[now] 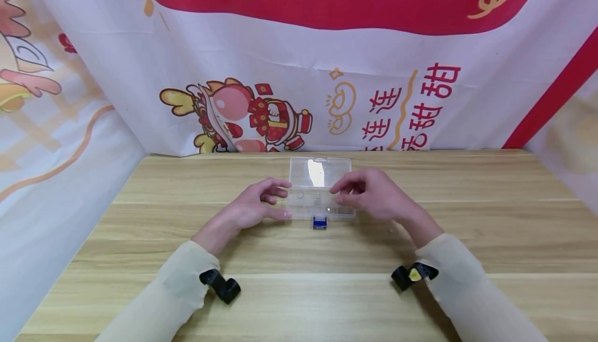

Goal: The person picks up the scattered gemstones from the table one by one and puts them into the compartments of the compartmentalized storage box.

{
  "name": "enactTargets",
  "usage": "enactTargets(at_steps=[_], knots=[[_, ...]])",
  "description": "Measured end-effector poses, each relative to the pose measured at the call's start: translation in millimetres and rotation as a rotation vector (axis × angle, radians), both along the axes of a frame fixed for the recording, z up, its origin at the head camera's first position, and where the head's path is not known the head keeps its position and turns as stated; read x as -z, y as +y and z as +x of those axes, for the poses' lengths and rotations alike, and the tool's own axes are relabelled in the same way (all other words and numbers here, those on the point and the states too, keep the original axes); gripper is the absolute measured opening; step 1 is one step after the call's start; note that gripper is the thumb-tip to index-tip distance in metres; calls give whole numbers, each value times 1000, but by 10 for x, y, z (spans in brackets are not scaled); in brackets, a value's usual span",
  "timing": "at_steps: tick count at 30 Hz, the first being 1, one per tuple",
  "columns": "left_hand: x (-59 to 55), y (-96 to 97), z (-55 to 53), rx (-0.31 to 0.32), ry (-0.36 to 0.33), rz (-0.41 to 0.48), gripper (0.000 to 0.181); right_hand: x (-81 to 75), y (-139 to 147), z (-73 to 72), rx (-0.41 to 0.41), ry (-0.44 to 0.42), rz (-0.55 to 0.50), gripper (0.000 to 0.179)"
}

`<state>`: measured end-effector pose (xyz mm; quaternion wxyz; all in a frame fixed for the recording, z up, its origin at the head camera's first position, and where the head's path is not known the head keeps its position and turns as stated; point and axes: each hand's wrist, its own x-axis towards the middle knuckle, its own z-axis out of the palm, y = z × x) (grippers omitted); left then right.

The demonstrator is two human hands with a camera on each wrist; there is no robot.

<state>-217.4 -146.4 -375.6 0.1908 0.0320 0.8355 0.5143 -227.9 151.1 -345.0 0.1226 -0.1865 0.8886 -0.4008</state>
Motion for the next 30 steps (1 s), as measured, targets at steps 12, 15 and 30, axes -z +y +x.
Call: enactTargets(at_steps=[12, 15, 30], knots=[[-7, -1, 2, 2, 1, 0, 65, 2, 552, -160, -163, -15, 10, 17], [5, -1, -3, 3, 4, 1, 65, 33, 670, -198, -177, -58, 30, 16], [20, -6, -18, -3, 4, -1, 66, 90, 1039, -236, -308, -290, 62, 16]])
